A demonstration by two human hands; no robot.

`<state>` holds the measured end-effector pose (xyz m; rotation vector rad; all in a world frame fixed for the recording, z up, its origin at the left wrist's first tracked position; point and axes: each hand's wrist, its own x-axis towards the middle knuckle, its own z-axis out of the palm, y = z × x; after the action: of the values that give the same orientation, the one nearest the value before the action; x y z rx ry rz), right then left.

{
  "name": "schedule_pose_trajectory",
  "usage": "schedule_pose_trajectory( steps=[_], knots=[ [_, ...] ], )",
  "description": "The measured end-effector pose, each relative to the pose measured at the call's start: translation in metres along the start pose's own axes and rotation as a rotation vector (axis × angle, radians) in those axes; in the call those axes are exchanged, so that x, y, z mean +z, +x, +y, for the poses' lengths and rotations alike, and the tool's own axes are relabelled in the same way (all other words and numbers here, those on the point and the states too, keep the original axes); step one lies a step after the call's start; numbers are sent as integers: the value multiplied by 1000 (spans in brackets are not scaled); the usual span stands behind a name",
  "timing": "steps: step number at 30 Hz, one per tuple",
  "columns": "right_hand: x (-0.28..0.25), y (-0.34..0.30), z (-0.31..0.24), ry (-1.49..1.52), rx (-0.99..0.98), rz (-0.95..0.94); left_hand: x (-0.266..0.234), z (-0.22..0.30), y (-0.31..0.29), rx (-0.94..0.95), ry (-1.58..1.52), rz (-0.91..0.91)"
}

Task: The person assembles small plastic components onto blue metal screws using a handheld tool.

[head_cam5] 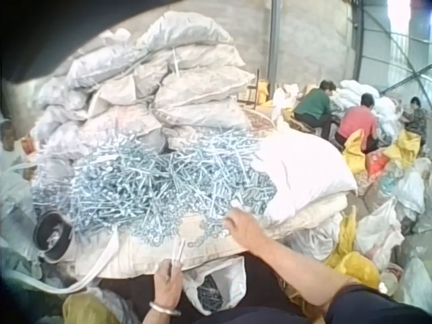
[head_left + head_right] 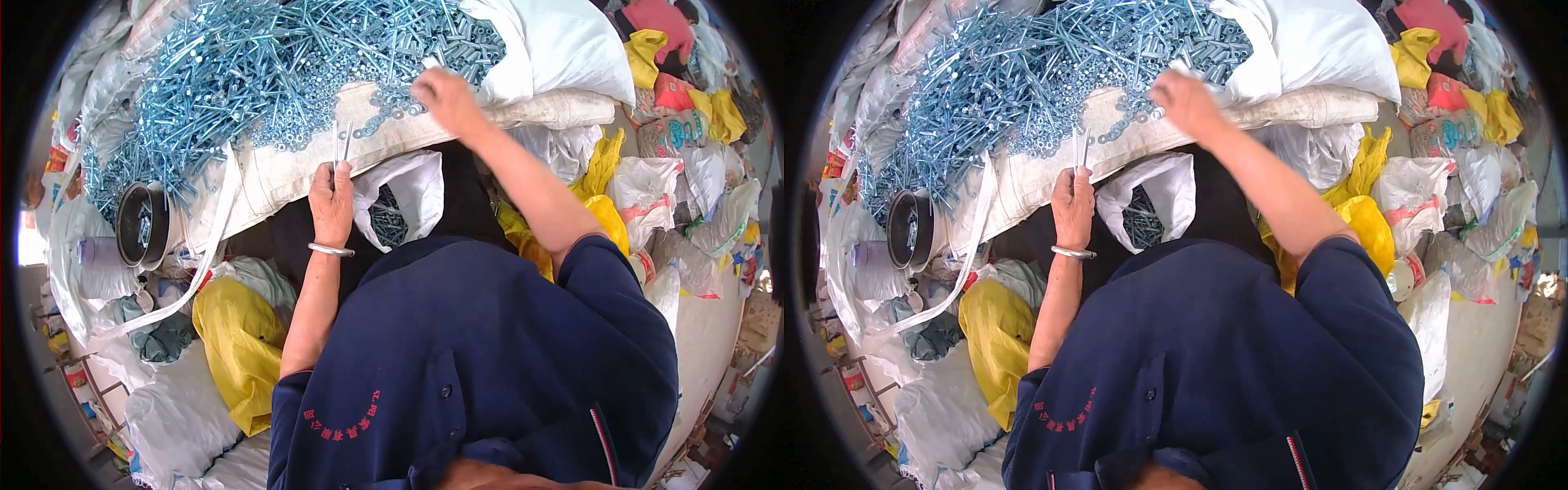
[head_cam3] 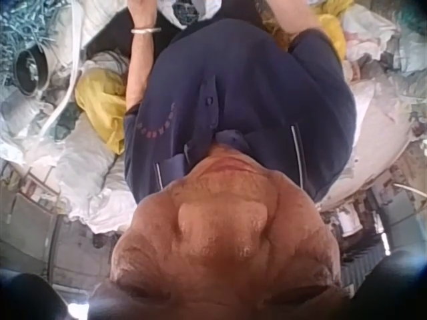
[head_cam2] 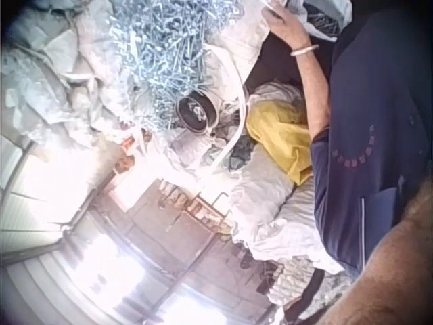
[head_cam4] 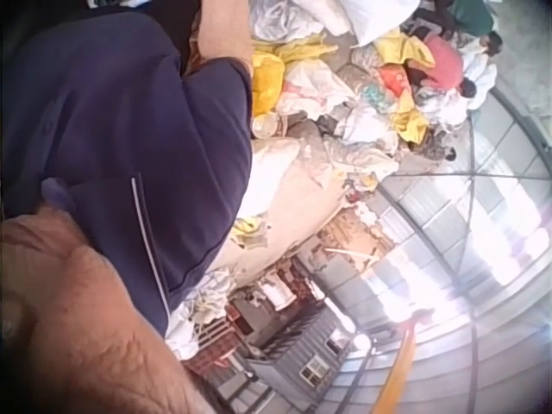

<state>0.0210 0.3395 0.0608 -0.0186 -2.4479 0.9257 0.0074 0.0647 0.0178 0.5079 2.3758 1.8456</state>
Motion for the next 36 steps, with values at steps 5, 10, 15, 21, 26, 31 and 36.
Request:
schedule_pose_trajectory(
  steps=[5,10,15,21,26,31,36],
  knots=[
    [-21,46,53,-546,216,51,3,5,-3,-120,-279,-64],
    [-10,47,75,-681,180,54,3,1,-6,-149,-332,-87],
    [-10,36,67,-352,66,132,-2,3,-10,-234,-377,-39],
    [-6,-12,-4,878,405,-86,-2,9,-9,-211,-386,-11],
    [-1,-37,-39,964,379,-209,-1,27,-10,-126,-306,-47],
    [0,-41,-57,901,341,-248,-1,29,-13,-73,-259,-56],
    [-2,-45,-59,797,287,-337,-7,27,-15,-4,-73,-43]
  ],
)
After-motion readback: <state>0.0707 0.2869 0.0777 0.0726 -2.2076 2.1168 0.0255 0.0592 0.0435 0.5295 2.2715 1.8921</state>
